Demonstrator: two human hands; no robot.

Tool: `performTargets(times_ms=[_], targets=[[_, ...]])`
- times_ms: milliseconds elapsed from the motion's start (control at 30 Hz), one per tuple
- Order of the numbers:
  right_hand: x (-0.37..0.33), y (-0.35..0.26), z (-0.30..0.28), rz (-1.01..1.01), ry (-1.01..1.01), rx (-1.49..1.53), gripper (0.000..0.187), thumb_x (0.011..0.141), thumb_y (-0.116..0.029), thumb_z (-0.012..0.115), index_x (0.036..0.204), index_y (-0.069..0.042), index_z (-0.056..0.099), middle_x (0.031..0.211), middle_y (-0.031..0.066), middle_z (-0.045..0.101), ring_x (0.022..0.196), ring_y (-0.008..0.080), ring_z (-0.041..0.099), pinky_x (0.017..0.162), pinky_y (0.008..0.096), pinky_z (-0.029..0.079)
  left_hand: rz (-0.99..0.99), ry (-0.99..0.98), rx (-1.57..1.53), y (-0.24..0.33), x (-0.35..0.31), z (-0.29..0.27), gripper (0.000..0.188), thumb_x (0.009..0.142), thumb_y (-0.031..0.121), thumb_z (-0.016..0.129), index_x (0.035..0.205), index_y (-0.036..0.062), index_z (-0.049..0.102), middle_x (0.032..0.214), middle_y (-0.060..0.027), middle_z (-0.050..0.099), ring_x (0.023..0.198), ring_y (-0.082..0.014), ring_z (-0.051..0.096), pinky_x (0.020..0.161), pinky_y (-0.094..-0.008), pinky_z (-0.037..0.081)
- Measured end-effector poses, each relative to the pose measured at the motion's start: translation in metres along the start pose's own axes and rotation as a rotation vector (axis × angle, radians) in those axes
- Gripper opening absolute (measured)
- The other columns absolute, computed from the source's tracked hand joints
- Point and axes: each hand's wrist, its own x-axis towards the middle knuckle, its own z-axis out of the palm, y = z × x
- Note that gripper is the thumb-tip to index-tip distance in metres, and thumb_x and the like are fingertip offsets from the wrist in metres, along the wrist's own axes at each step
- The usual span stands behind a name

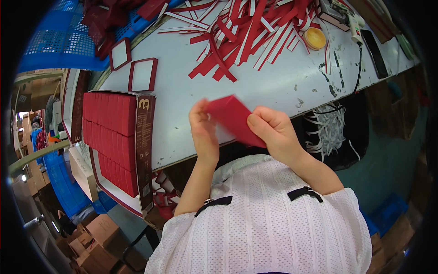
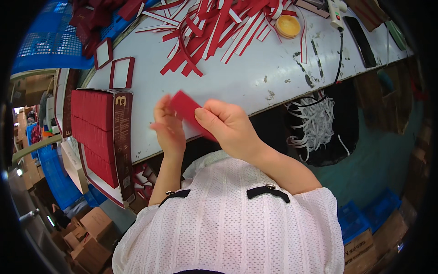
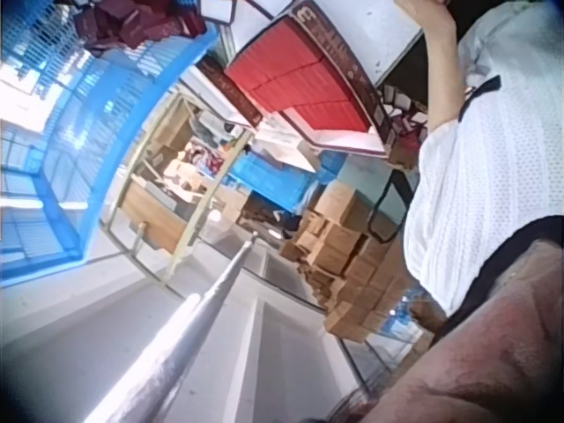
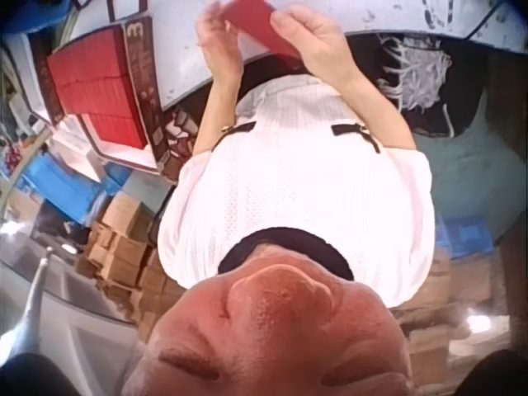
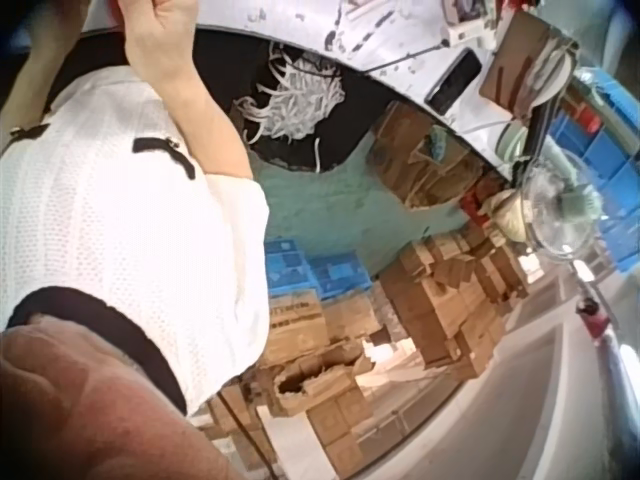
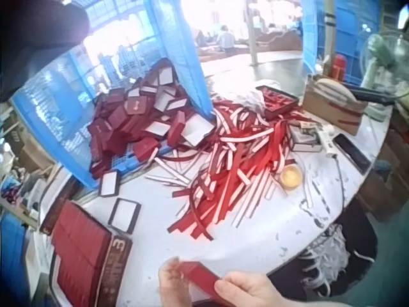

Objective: The person repeatedly picks up small red boxes and red ribbons from a table. They thread the ribbon through a slot on the box, pull it tight, and place the finished box into a larger cardboard container. The process is repeated continuously throughout the clip.

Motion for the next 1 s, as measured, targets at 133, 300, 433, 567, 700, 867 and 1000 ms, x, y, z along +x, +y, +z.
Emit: performTargets(times_ms=[133,300,433,567,700,867,1000], targets=[[0.012,0.015,0.004,-0.389,-0.080,-0.597,0.030,0.083,-0.019,0.048,0.060,0.000,0.048,0.049,0.0029,0.041,0.045,0.0091,0.038,0.044,0.0267,0.032,0.268,-0.230,0.631,0.022,-0.002,0.008,0.079,0.058,0.041,0.070,0.115,0.0004,0.033,0.116,-0.0116,0.033,0.108,-0.0216,0.036,0.091,-0.0364,0.028],[0.027,0.006,-0.003,0.012,-0.309,-0.380,0.025,0.085,-0.021,0.042,0.076,0.000,0.053,0.058,0.0064,0.048,0.055,0.0156,0.045,0.054,0.0275,0.038,-0.080,-0.315,0.302,0.025,-0.001,-0.004,0.038,0.060,0.015,0.071,0.087,0.0038,0.046,0.087,-0.0061,0.049,0.095,-0.0200,0.045,0.087,-0.0343,0.032],[0.077,0.003,-0.013,-0.672,0.052,-0.978,0.017,0.078,-0.001,0.043,0.087,-0.004,0.057,0.080,0.0089,0.055,0.068,0.0182,0.052,0.062,0.0269,0.041,-0.097,-0.446,0.282,0.037,-0.010,-0.019,0.018,0.067,0.009,0.063,0.077,0.0044,0.049,0.084,-0.0056,0.052,0.096,-0.0212,0.045,0.089,-0.0373,0.030],[0.106,0.008,-0.025,-0.694,-0.013,-1.444,0.028,0.062,0.002,0.051,0.086,-0.010,0.060,0.100,0.0096,0.052,0.081,0.0235,0.052,0.069,0.0327,0.044,0.003,-0.440,0.233,0.073,-0.024,-0.046,0.003,0.074,0.003,0.053,0.074,0.0044,0.050,0.083,-0.0080,0.056,0.096,-0.0251,0.047,0.090,-0.0414,0.029],[0.113,0.007,-0.035,-0.700,-0.098,-1.409,0.017,0.062,-0.001,0.058,0.078,-0.006,0.061,0.096,0.0071,0.053,0.080,0.0228,0.052,0.068,0.0317,0.044,0.435,0.229,0.021,0.136,-0.033,-0.129,0.020,0.086,0.022,0.042,0.091,0.0056,0.052,0.093,-0.0142,0.056,0.100,-0.0282,0.048,0.088,-0.0430,0.034],[0.111,0.004,-0.023,-0.613,-0.102,-1.070,0.009,0.063,-0.001,0.063,0.070,0.000,0.058,0.078,0.0061,0.053,0.066,0.0173,0.052,0.058,0.0260,0.041,0.624,0.761,0.170,0.205,-0.044,-0.297,0.025,0.087,0.021,0.038,0.097,-0.0002,0.048,0.101,-0.0112,0.053,0.092,-0.0212,0.051,0.081,-0.0354,0.040],[0.113,0.003,-0.016,-0.444,-0.097,-0.908,0.009,0.063,0.004,0.061,0.065,0.002,0.053,0.069,0.0034,0.049,0.057,0.0095,0.047,0.051,0.0209,0.037,0.188,1.022,0.407,0.180,-0.046,-0.377,0.024,0.087,0.020,0.038,0.096,0.0012,0.048,0.098,-0.0111,0.054,0.086,-0.0195,0.054,0.074,-0.0335,0.043]])
